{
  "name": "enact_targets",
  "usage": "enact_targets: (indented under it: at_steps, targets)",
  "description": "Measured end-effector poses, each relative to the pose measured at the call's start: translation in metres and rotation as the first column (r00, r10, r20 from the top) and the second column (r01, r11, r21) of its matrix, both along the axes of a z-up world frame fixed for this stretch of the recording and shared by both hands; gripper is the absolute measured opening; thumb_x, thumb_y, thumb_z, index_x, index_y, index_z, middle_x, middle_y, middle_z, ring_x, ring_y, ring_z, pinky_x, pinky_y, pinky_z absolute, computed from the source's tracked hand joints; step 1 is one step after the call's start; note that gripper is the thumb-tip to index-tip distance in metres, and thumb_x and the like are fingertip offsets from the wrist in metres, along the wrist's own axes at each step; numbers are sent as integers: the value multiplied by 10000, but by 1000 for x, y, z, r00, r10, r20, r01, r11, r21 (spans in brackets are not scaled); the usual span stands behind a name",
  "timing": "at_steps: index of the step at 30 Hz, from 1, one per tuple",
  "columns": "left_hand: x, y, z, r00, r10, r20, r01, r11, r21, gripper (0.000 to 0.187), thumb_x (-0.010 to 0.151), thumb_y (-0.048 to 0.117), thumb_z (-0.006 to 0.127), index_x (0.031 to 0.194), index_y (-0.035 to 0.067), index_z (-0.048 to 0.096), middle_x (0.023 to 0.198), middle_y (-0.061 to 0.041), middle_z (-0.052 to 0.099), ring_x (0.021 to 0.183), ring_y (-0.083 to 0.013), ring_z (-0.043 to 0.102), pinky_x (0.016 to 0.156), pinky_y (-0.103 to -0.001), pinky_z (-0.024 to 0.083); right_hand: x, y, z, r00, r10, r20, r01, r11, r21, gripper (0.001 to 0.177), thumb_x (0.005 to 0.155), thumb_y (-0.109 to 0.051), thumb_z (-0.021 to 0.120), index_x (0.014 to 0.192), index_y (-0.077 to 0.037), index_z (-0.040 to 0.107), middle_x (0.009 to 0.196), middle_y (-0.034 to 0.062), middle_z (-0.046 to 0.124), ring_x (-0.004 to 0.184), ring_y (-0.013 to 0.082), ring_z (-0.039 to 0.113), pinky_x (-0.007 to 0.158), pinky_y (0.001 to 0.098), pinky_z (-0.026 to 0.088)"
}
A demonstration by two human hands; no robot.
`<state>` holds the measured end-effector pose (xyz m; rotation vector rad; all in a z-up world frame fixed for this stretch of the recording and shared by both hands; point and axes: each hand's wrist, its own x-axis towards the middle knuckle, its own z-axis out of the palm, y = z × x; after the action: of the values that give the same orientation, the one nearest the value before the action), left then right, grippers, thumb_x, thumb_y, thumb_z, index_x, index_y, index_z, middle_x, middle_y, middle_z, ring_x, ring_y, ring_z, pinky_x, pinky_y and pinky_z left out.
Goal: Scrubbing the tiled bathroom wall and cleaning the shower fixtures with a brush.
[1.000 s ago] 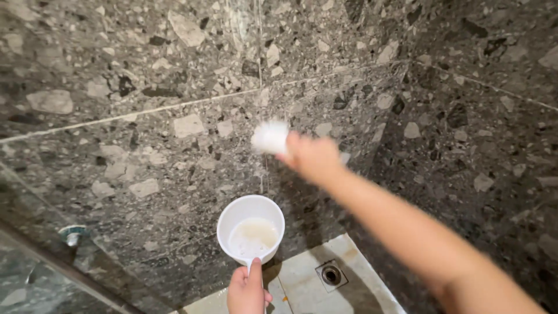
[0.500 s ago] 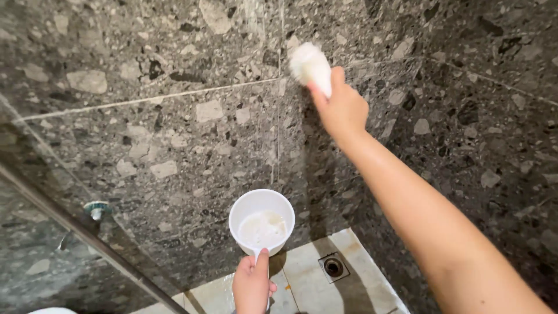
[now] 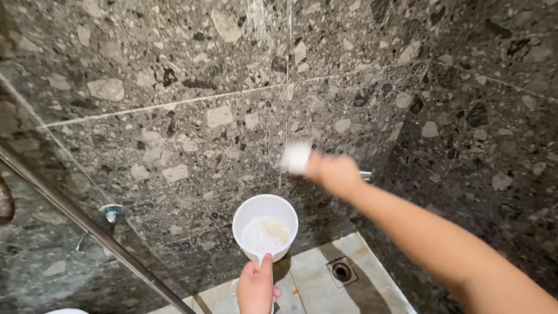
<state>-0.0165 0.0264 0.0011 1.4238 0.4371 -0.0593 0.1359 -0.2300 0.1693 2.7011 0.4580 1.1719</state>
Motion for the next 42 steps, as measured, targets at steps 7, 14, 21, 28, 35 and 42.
enact_targets:
  at_steps: [7, 14, 21, 28, 35, 42]
  targets:
    - [-3, -8, 5, 996, 2, -89, 2, 999, 45, 409, 888, 405, 710, 793, 17, 622, 517, -95, 566, 355, -205, 565, 359, -341, 403, -4, 15, 28, 996, -78, 51, 60, 953, 297, 468, 915, -548, 667, 956, -96, 555, 665, 100, 686, 523, 323, 679, 442, 458, 521]
    - [6, -18, -5, 996, 25, -90, -20, 998, 55, 427, 893, 395, 712, 785, -3, 604, 534, -87, 579, 364, -200, 566, 364, -338, 403, 18, -12, -40, 982, 7, -187, -58, 963, -264, 284, 950, -360, 644, 998, -95, 557, 667, 63, 693, 495, 268, 678, 444, 444, 536]
    - [5, -26, 11, 997, -25, -70, 32, 995, 91, 426, 893, 414, 706, 801, 3, 642, 540, -99, 606, 368, -196, 573, 371, -338, 414, -85, 59, 4, 852, -43, -522, 267, 893, 362, 476, 818, -553, 738, 1026, -146, 604, 864, 130, 721, 787, 370, 709, 667, 509, 554]
    - [-9, -27, 30, 980, -154, -124, 185, 934, 307, 395, 873, 402, 733, 773, 27, 659, 532, -80, 623, 398, -184, 611, 420, -329, 460, -93, 94, -81, 625, -123, -771, 220, 975, 22, 402, 767, -472, 776, 1015, -162, 710, 1016, 123, 740, 947, 310, 739, 770, 455, 575]
    - [-2, -28, 5, 988, -128, -86, 145, 962, 233, 416, 882, 385, 725, 752, 1, 628, 531, -60, 622, 401, -170, 617, 411, -330, 447, -87, 71, -36, 568, 47, -822, 238, 946, 219, 543, 639, -550, 873, 1045, -217, 738, 1014, 92, 744, 964, 321, 718, 809, 453, 563]
    - [5, -22, 4, 995, -42, -87, 47, 997, 60, 377, 902, 359, 709, 776, 13, 629, 512, -71, 568, 379, -170, 535, 383, -327, 393, -25, 20, -45, 978, 115, -176, 112, 421, 900, 451, 832, -478, 765, 1020, -86, 644, 897, 163, 755, 816, 332, 751, 711, 431, 557]
